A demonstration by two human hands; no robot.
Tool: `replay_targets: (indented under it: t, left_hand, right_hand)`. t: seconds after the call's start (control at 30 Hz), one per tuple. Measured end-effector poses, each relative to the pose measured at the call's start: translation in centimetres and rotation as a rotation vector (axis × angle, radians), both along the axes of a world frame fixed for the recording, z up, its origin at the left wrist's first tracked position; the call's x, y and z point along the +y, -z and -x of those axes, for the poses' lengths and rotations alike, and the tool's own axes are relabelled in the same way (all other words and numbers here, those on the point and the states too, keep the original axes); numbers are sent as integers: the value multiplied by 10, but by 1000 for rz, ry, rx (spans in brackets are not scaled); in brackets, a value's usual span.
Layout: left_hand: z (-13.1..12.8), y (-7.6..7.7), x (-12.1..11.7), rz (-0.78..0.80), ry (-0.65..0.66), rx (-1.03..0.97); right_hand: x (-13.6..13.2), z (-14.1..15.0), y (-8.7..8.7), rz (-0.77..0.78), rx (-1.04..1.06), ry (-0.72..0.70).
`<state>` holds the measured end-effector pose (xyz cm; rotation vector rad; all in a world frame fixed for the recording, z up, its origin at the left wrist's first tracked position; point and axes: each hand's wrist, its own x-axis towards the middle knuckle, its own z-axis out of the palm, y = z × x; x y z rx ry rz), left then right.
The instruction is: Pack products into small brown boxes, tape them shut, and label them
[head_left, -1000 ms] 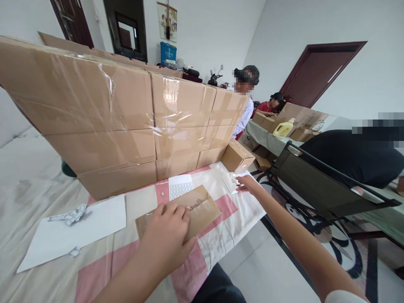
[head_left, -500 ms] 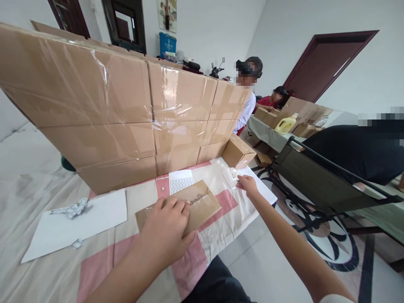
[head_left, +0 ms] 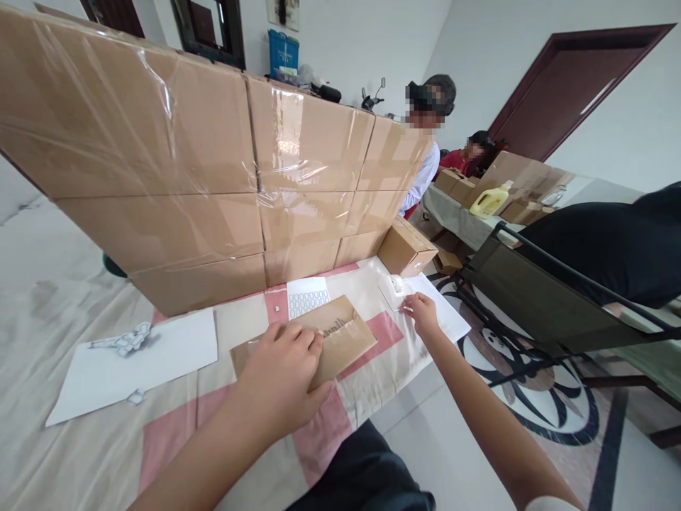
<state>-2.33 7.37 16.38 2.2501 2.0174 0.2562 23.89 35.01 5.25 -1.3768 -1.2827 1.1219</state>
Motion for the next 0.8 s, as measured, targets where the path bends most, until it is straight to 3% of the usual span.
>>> replay_targets:
  t: [0.8]
  left_hand:
    - [1,-1,3,13,19,1]
  right_hand:
    - [-5,-3,25,-78,256,13]
